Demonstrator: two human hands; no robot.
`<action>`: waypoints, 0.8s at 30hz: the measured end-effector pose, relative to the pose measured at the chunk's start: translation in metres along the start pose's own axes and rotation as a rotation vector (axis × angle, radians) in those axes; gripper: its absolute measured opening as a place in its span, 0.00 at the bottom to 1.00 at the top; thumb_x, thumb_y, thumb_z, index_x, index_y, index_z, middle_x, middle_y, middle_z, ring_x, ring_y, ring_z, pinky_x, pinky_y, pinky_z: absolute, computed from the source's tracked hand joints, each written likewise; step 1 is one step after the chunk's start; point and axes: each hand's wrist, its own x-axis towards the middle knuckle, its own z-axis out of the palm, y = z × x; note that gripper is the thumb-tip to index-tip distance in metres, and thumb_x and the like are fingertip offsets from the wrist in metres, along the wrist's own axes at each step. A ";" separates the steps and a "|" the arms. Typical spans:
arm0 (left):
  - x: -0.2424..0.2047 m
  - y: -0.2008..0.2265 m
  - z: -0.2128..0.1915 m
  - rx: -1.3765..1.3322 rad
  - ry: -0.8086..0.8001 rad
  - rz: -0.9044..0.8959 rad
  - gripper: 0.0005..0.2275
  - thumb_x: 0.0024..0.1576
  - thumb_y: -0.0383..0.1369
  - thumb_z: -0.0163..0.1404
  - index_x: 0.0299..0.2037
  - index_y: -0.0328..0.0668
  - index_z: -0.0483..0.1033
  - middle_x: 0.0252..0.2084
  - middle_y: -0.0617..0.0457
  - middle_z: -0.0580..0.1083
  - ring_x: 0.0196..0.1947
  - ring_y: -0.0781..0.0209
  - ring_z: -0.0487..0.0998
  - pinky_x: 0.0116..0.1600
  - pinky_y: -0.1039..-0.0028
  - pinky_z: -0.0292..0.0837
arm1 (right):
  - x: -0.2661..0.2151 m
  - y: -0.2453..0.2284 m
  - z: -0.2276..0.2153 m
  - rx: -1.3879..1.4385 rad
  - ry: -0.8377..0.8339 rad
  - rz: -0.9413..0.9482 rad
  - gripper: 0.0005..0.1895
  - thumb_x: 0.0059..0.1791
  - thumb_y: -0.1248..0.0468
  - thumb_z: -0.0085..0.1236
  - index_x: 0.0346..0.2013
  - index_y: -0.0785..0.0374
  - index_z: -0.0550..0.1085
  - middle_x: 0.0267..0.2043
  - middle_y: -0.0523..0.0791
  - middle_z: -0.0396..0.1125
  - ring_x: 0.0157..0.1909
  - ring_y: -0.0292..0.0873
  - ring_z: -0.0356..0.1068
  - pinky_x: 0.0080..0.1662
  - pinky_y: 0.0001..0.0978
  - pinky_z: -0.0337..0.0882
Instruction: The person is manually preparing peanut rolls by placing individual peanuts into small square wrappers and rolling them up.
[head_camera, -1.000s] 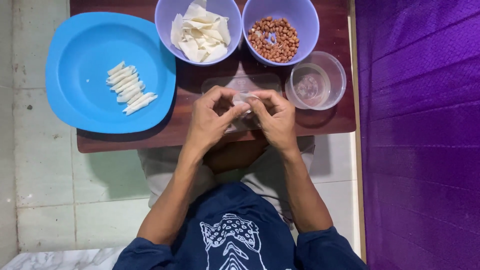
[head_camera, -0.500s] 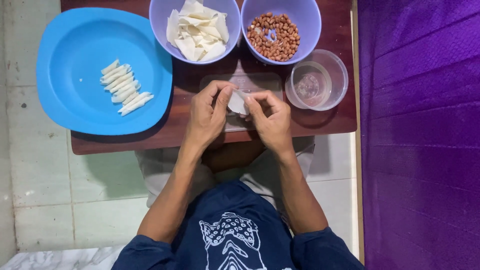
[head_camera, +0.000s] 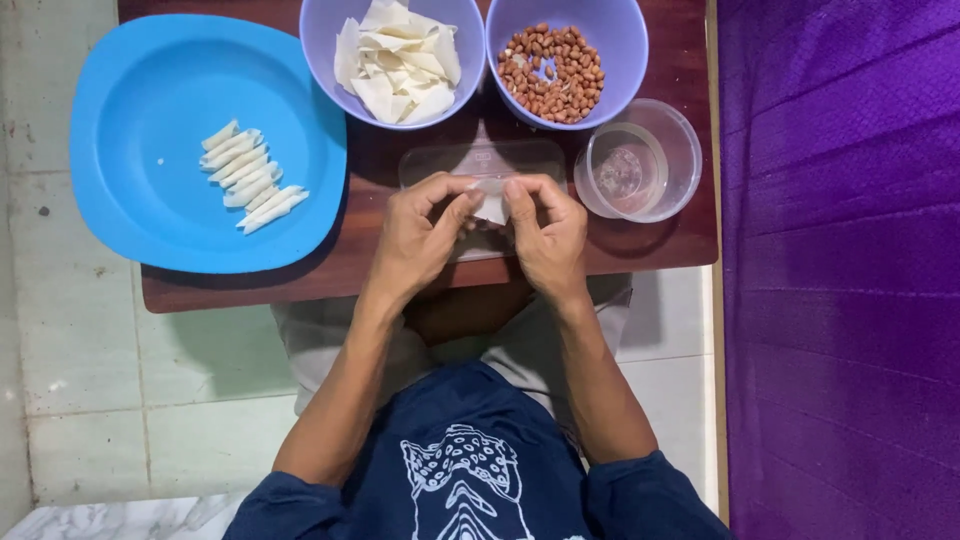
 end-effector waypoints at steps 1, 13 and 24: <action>0.000 -0.001 -0.001 0.000 -0.001 0.000 0.05 0.63 0.27 0.54 0.42 0.38 0.83 0.27 0.48 0.77 0.28 0.64 0.80 0.34 0.76 0.79 | 0.000 0.000 0.000 0.000 0.001 0.001 0.11 0.58 0.59 0.55 0.37 0.60 0.80 0.21 0.45 0.70 0.28 0.33 0.68 0.32 0.31 0.73; -0.003 -0.002 -0.003 0.143 -0.018 0.013 0.13 0.64 0.36 0.55 0.26 0.42 0.78 0.15 0.52 0.73 0.17 0.65 0.73 0.27 0.76 0.69 | -0.001 -0.004 -0.001 -0.025 0.043 -0.027 0.15 0.59 0.58 0.53 0.30 0.60 0.76 0.17 0.44 0.64 0.24 0.34 0.64 0.31 0.28 0.68; -0.003 -0.017 0.006 0.158 -0.006 0.015 0.17 0.57 0.35 0.62 0.53 0.37 0.76 0.29 0.47 0.74 0.26 0.61 0.76 0.31 0.74 0.74 | -0.004 0.002 -0.002 0.019 0.008 -0.020 0.16 0.59 0.59 0.53 0.28 0.60 0.75 0.15 0.42 0.61 0.24 0.32 0.59 0.31 0.27 0.66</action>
